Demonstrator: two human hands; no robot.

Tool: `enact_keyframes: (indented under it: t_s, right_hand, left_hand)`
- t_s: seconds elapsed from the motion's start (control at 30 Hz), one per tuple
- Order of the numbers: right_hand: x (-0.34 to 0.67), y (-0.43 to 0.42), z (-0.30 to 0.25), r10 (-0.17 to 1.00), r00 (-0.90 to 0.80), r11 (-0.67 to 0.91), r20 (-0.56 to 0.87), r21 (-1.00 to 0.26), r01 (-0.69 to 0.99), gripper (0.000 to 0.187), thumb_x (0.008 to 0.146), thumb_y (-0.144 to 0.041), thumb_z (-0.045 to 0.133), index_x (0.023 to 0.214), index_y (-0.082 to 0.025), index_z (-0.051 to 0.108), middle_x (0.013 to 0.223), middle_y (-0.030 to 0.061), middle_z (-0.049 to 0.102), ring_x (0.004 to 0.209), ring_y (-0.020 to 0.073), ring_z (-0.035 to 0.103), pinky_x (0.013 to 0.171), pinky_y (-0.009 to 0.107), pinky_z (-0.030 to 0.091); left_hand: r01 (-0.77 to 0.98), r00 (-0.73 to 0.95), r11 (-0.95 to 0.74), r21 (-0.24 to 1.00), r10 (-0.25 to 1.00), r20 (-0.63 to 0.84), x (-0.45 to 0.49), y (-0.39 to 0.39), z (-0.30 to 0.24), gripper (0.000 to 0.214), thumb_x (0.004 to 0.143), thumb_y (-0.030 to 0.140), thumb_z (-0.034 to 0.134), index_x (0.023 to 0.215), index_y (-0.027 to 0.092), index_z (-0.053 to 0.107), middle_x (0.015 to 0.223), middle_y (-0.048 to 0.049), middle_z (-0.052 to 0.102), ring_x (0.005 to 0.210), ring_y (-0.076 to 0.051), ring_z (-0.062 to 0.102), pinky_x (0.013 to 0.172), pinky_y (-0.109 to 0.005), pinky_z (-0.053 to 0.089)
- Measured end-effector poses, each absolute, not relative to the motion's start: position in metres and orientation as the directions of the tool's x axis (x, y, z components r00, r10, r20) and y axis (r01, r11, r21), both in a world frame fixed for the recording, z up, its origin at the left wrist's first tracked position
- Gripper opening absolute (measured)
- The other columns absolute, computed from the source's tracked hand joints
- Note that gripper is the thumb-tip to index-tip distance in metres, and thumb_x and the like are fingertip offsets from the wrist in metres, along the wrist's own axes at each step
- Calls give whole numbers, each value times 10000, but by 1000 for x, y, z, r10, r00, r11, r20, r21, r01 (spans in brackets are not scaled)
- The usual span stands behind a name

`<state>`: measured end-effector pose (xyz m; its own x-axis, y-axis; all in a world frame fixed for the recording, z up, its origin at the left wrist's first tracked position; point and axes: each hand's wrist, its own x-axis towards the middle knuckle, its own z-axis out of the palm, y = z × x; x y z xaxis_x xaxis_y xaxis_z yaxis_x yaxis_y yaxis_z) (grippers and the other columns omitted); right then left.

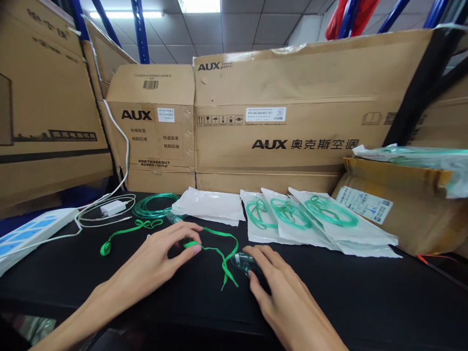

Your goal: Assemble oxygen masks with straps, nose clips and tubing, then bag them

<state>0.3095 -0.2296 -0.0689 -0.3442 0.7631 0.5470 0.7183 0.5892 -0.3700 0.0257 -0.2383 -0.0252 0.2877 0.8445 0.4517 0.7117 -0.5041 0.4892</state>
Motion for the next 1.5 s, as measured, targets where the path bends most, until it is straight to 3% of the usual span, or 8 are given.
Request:
enact_keyframes:
  t_s: [0.13,0.27,0.4,0.5,0.6,0.77,1.0,1.5]
  right_hand:
    - [305,-231,-65,792,-297,538,533,-381,752,395,1003,-280,548,1372,-319,683,1383,69,722,1245,310,713,1043,485,602]
    - [302,-231,-61,800,-292,529,524,-388,755,369,995,-300,575,1337,-317,712,1352,63,742,1221,307,726,1031,473,608]
    - [300,-230,-60,795,-293,532,531,-380,756,373,1000,-307,573,1346,-310,711,1341,69,747,1218,308,724,1039,472,600]
    - [301,-230,-61,802,-302,528,516,-374,763,380,1005,-306,567,1360,-314,700,1353,70,739,1212,309,725,1031,472,603]
    - [302,-230,-60,814,-302,518,496,-384,765,369,1006,-305,554,1341,-300,709,1361,79,732,1202,315,727,1023,488,603]
    - [296,-228,-55,830,-233,512,507,-528,678,304,1002,-331,575,1265,-281,721,1294,82,758,1197,304,723,1054,483,573]
    - [280,-229,-59,891,-108,449,440,-825,344,315,972,-491,659,1184,-261,696,1201,79,765,1155,279,730,989,393,608]
    - [273,-230,-65,905,-174,410,389,-905,108,277,946,-502,722,1100,-281,658,1129,48,761,1047,193,750,882,239,626]
  left_hand:
    - [822,276,-383,422,915,294,-4,-239,-45,177,1043,421,597,1189,369,684,1455,22,594,723,-156,643,810,-368,554]
    - [839,244,-391,379,892,380,-6,-249,-49,260,1039,460,596,1283,394,658,1447,-2,582,690,-158,619,769,-355,554]
    - [707,401,-586,396,793,459,21,-259,-46,201,1107,305,498,1208,344,668,1309,14,647,998,-191,679,916,-311,551]
    - [644,579,-706,295,701,415,40,-256,-45,410,1062,45,453,1333,319,592,1391,15,634,1263,-200,593,1125,-351,459]
    - [652,664,-735,184,671,330,51,-246,-45,568,957,-102,451,1356,282,581,1425,-1,635,1266,-239,572,1170,-448,421]
    - [671,600,-680,297,733,322,59,-239,-51,254,1051,13,473,1020,223,611,1059,3,673,1021,-210,600,1119,-426,446]
    - [638,437,-588,497,808,396,59,-241,-56,228,1087,70,473,1003,246,591,1002,27,675,966,-190,617,968,-335,473]
    - [513,406,-628,586,778,479,55,-243,-52,189,1105,138,530,1063,257,671,1074,66,727,1014,-137,647,939,-230,446]
